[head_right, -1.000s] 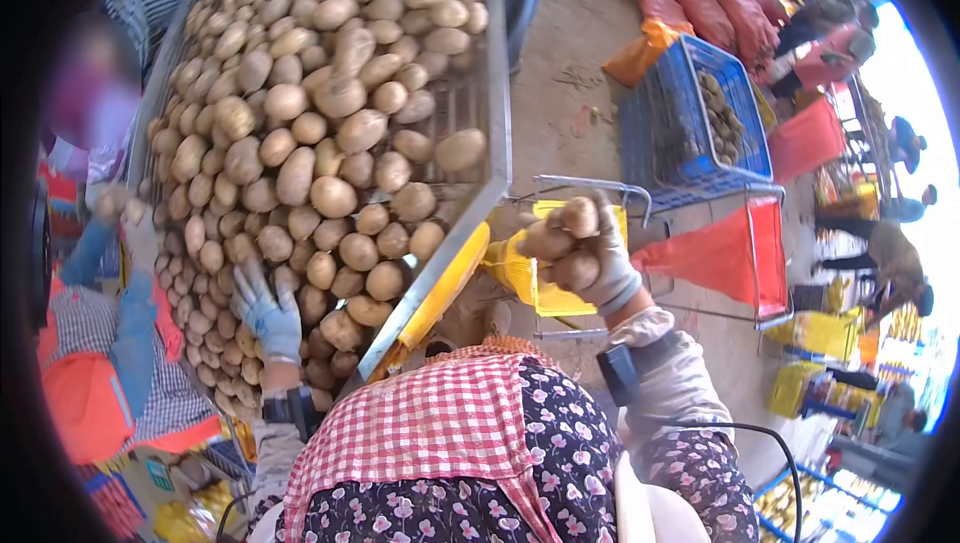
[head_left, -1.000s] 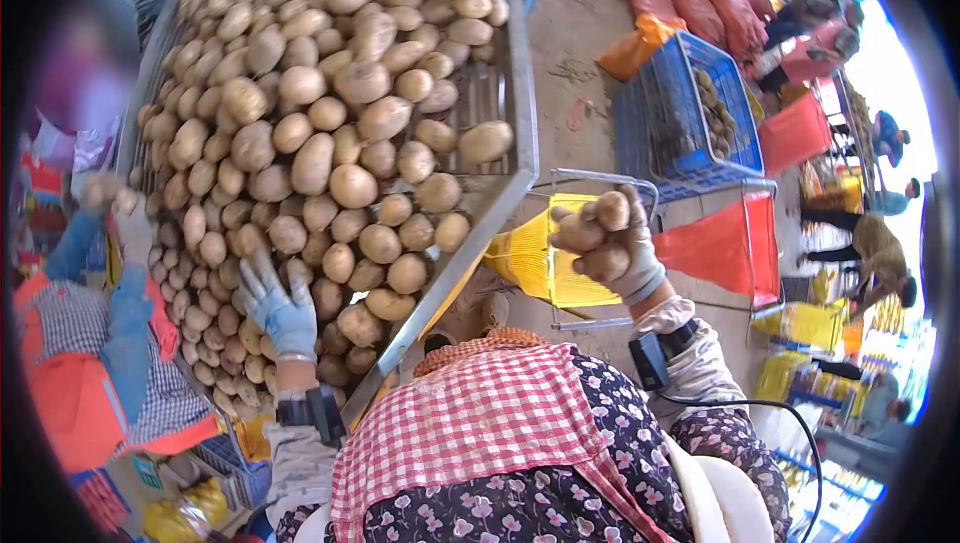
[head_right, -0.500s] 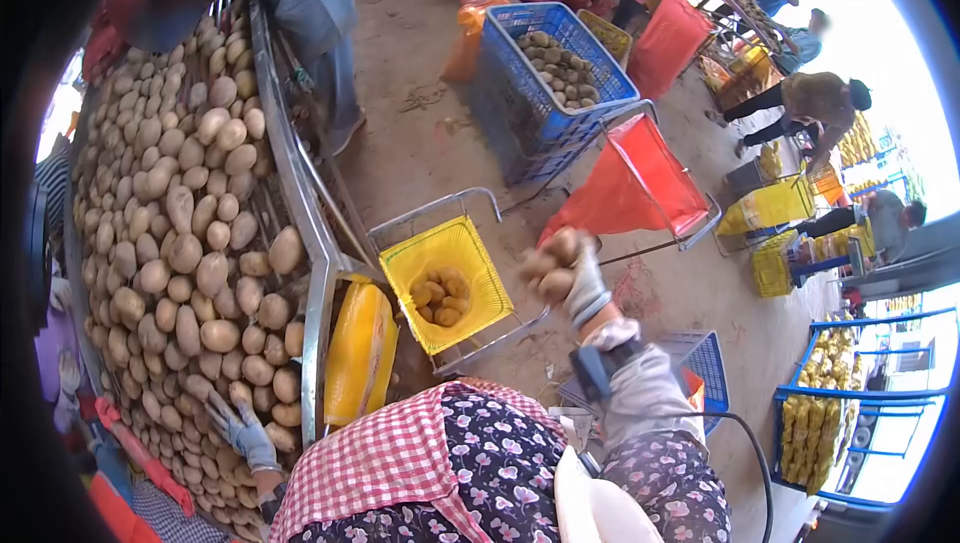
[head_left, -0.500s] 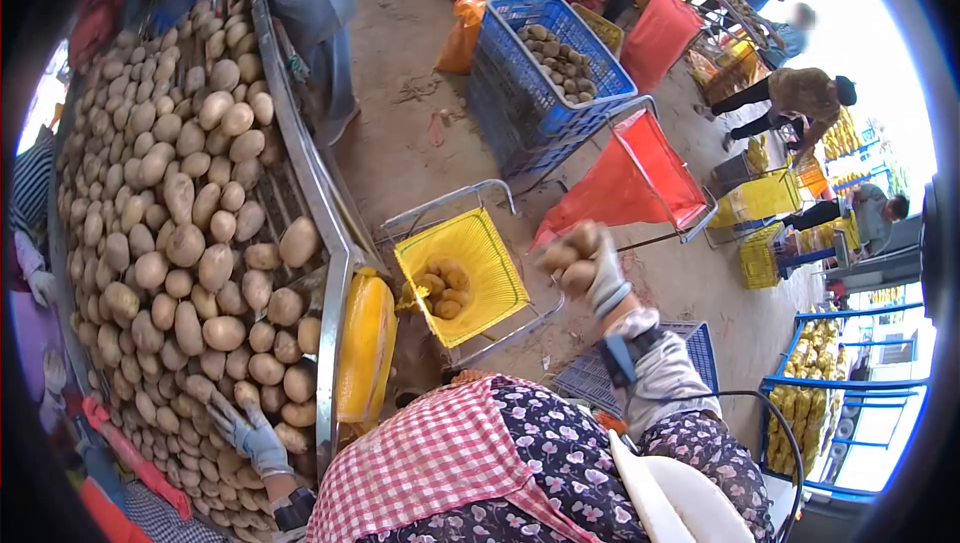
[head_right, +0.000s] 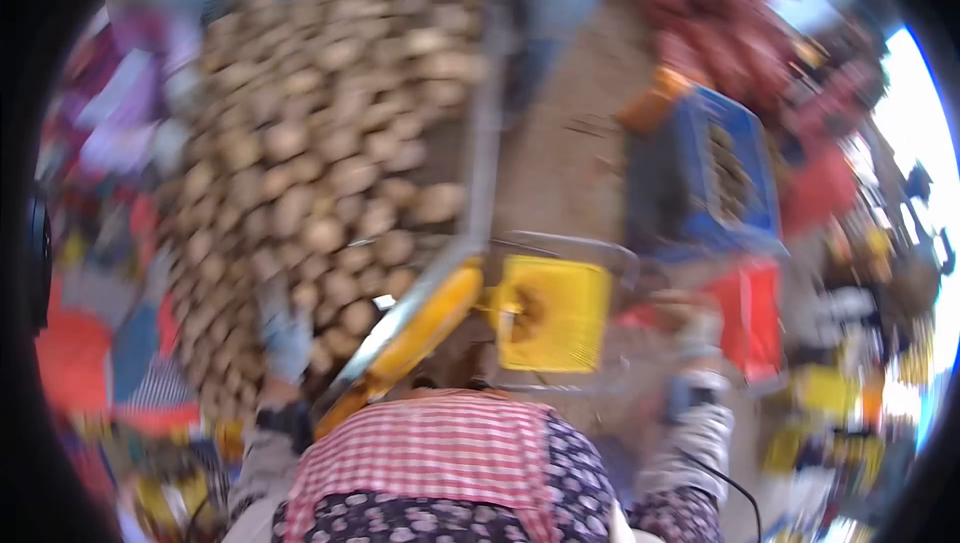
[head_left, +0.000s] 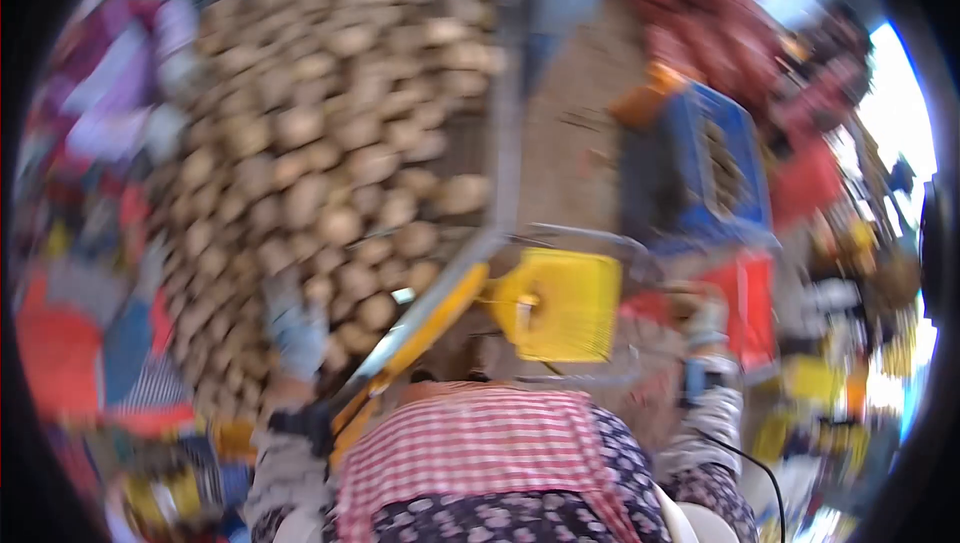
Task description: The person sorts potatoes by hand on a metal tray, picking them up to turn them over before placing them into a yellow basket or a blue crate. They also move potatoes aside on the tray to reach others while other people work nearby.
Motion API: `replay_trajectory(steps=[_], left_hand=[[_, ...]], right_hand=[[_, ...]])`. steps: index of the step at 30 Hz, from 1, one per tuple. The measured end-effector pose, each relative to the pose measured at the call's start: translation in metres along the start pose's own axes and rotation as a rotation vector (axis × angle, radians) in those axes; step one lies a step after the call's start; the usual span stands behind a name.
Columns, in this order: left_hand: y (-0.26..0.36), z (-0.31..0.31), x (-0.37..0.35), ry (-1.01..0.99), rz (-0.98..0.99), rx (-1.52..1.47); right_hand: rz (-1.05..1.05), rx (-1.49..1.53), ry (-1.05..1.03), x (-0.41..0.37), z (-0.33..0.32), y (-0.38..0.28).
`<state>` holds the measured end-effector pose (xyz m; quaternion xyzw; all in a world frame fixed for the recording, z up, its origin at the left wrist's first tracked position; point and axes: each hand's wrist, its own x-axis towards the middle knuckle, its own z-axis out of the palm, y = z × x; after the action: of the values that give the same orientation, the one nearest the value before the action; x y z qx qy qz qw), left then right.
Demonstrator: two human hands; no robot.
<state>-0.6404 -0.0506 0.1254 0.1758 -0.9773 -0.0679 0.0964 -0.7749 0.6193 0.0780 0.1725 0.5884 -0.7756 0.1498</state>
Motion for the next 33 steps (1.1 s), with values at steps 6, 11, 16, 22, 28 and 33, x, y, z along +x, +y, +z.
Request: replay_trajectory(steps=[6,11,16,22,28,33], left_hand=[[-0.006,-0.013,-0.039,0.066,-0.251,0.04],[-0.043,0.004,-0.082,0.062,-0.404,0.13],[-0.063,-0.012,-0.049,0.093,-0.41,0.09],[-0.077,-0.017,-0.064,0.131,-0.378,-0.031],[-0.151,-0.029,-0.174,0.738,-0.803,-0.644],[-0.093,-0.075,-0.147,0.514,-0.735,-0.763]], right_hand=[[-0.259,0.471,0.871,0.079,0.021,-0.178],[-0.197,0.041,-0.01,0.134,0.08,-0.07],[-0.659,-0.575,-0.324,0.027,0.354,-0.01],[-1.048,-1.234,-0.786,-0.03,0.501,0.059],[-1.109,-1.565,-0.989,-0.036,0.52,0.086],[-1.36,-1.396,-0.928,-0.033,0.518,0.098]])
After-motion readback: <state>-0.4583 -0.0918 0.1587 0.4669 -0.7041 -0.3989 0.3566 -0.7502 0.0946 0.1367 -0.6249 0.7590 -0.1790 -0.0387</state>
